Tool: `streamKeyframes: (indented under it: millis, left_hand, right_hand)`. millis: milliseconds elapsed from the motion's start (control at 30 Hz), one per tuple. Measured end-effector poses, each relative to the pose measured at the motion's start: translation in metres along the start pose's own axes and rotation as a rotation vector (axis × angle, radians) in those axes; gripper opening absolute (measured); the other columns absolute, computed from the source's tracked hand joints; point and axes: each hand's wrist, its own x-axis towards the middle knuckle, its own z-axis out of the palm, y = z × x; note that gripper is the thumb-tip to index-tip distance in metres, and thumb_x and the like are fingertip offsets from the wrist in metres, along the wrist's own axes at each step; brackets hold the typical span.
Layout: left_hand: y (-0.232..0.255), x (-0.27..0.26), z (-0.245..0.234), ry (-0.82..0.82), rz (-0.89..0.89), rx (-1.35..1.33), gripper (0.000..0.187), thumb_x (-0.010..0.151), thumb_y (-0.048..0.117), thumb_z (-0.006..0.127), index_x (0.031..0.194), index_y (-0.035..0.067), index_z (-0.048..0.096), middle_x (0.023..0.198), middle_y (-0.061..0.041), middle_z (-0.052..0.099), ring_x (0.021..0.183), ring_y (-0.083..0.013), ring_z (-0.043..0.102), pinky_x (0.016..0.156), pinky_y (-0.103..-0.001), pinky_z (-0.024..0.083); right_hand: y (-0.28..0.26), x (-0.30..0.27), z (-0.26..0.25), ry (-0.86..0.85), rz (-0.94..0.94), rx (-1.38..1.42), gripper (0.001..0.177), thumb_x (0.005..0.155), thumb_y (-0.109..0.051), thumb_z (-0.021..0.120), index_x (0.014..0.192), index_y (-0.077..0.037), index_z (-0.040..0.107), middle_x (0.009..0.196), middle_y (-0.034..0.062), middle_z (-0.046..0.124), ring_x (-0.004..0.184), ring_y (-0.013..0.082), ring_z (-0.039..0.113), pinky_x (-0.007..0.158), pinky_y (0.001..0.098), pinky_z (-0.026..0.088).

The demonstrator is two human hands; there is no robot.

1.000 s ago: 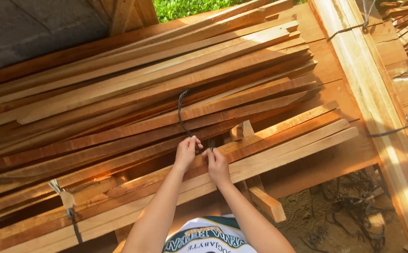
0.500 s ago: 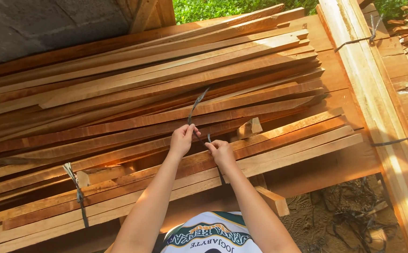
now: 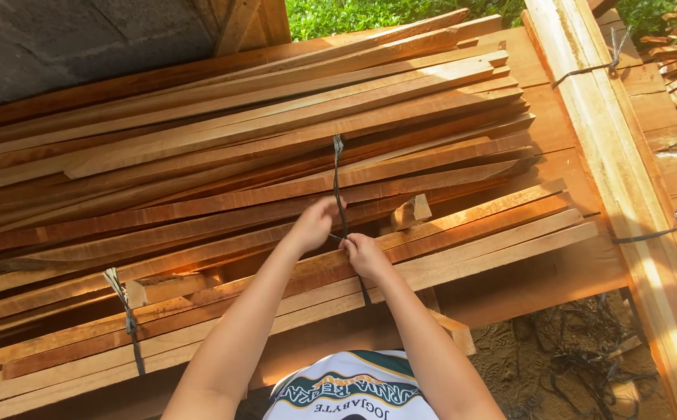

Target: Bundling multiple thin wood slats together using black ties or rubber bands.

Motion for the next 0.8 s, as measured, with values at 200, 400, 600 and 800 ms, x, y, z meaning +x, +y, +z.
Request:
streamKeyframes:
  millis: [200, 400, 600, 800]
  left_hand:
    - [-0.079, -0.021, 0.001, -0.331, -0.32, 0.611, 0.038, 0.098, 0.006, 0.047, 0.127, 0.018, 0.068, 0.128, -0.008, 0.071, 0.129, -0.0337, 0.06, 0.11, -0.05, 0.047]
    - [-0.068, -0.021, -0.01, -0.221, -0.287, 0.615, 0.023, 0.101, 0.021, 0.061, 0.116, 0.016, 0.077, 0.121, -0.007, 0.074, 0.127, -0.0338, 0.062, 0.11, -0.049, 0.048]
    - [-0.079, -0.023, -0.017, -0.225, -0.278, 0.631, 0.019, 0.095, 0.028, 0.068, 0.109, 0.022, 0.08, 0.116, -0.004, 0.076, 0.121, -0.0311, 0.065, 0.104, -0.046, 0.052]
    - [-0.08, -0.016, -0.007, -0.255, -0.519, 0.397, 0.032, 0.089, 0.042, 0.073, 0.117, 0.029, 0.079, 0.117, 0.002, 0.078, 0.122, -0.0197, 0.066, 0.105, -0.036, 0.051]
  right_hand:
    - [-0.001, 0.001, -0.005, -0.035, -0.003, 0.021, 0.023, 0.102, -0.016, 0.052, 0.092, -0.007, 0.07, 0.085, 0.0176, 0.07, 0.097, 0.0393, 0.07, 0.085, 0.0476, 0.056]
    - [-0.011, 0.004, -0.022, -0.091, 0.076, 0.091, 0.021, 0.098, -0.024, 0.061, 0.086, -0.014, 0.075, 0.069, 0.0071, 0.071, 0.082, 0.023, 0.071, 0.078, 0.0388, 0.055]
    - [-0.007, 0.001, -0.016, -0.021, 0.162, 0.207, 0.021, 0.097, -0.024, 0.065, 0.084, -0.015, 0.078, 0.067, 0.0049, 0.074, 0.074, 0.0139, 0.065, 0.07, 0.0308, 0.052]
    - [-0.008, 0.005, -0.018, -0.04, 0.166, 0.16, 0.02, 0.096, -0.02, 0.064, 0.083, -0.013, 0.077, 0.064, 0.0046, 0.074, 0.067, 0.0143, 0.068, 0.063, 0.0287, 0.053]
